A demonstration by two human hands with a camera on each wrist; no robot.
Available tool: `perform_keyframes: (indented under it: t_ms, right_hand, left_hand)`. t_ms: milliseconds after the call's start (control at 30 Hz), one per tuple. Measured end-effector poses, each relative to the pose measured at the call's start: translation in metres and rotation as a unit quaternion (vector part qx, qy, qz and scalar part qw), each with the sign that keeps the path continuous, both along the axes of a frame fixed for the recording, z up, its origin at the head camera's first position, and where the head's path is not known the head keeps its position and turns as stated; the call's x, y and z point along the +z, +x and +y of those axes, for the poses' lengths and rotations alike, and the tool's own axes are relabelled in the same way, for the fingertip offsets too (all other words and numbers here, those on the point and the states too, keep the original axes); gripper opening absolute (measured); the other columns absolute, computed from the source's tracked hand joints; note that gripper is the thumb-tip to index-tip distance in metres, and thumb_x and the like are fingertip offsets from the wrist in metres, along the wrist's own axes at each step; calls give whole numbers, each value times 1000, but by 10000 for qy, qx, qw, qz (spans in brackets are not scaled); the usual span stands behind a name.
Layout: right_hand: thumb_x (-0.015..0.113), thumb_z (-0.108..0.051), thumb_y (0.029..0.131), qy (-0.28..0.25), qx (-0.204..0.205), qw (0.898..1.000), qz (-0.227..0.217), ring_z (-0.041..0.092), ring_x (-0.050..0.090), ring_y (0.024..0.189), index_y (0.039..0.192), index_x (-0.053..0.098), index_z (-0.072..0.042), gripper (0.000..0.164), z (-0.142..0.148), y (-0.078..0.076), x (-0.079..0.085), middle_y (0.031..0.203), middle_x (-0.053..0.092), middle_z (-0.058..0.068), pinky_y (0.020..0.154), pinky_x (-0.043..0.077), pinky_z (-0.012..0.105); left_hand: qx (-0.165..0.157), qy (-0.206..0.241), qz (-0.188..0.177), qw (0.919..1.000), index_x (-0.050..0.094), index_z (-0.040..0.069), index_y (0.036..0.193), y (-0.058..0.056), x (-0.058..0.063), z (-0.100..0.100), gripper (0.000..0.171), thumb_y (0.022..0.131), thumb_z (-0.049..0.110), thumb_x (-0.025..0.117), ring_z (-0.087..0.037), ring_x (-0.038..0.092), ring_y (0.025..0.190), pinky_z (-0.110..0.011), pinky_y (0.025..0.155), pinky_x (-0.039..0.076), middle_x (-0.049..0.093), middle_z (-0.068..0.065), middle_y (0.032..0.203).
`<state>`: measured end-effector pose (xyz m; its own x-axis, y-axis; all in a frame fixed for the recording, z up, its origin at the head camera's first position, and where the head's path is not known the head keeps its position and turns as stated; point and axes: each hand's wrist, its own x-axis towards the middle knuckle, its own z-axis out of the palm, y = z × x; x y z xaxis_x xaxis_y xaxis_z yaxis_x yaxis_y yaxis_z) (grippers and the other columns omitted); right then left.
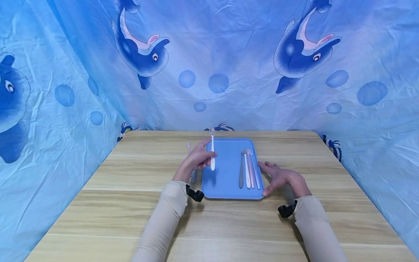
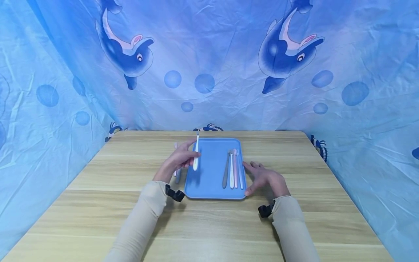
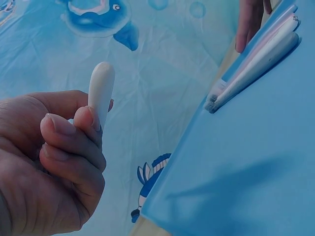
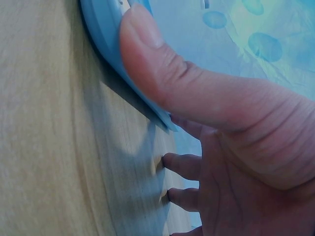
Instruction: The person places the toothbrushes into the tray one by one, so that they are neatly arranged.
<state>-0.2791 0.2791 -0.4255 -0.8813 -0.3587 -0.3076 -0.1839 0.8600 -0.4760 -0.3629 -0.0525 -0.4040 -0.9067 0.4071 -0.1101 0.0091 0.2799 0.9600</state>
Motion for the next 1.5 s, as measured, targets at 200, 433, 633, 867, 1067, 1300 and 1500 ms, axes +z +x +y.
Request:
perform_keyframes:
  t_ms: [200,433,633,867,1067,1300,1500]
  right_hand:
    - [89,-52,67,-1,-2,10000,6,61,0,149,161,10,-9,130,0,-1,-1,164,4,34,112,13,81]
    - [89,-53,66,-1,-63,10000,-41,60,0,149,162,10,-11,130,-1,-1,-2,164,4,33,112,12,82]
    - [89,-52,66,-20,-49,10000,-40,61,0,149,162,11,-10,130,-1,-1,-1,164,4,33,111,12,82]
    - [89,-52,67,-20,-96,9999,-71,60,-1,149,162,10,-12,130,-1,-1,-1,164,4,32,112,12,82]
    - [89,-53,67,-29,-132,9999,-100,60,-1,149,162,10,-13,130,-2,0,-1,165,3,32,111,13,83]
    - [89,-53,66,0,-103,9999,-78,60,-1,149,162,10,-12,130,-2,-1,0,165,3,32,111,13,83]
    - [89,-53,67,31,-96,9999,-75,60,-1,149,162,11,-12,130,-2,-1,1,165,4,32,112,13,82]
  left_hand:
    - [-14,-68,-48,10000,20,24,161,1,-1,8,85,93,12,68,-8,44,35,-21,35,33,54,1,49]
    - [-74,-121,-132,9998,19,23,161,1,-1,14,85,93,14,68,-8,43,35,-21,35,33,53,2,48]
    - [-90,-39,-208,9997,19,23,161,1,-2,19,85,92,12,68,-7,43,35,-20,35,33,53,2,48]
    - [-113,-12,-253,9996,20,25,161,2,-1,24,85,92,12,68,-8,44,35,-20,35,33,54,2,49]
    - [-219,-12,-270,9994,20,23,161,2,-4,30,84,93,13,68,-8,44,35,-20,35,34,53,2,49]
    - [-323,-31,-263,9991,18,22,162,2,-6,36,85,93,13,67,-7,44,36,-20,36,34,54,2,50]
    - [-332,-12,-283,9990,18,22,162,3,-8,40,85,93,12,67,-8,44,36,-20,36,34,54,1,50]
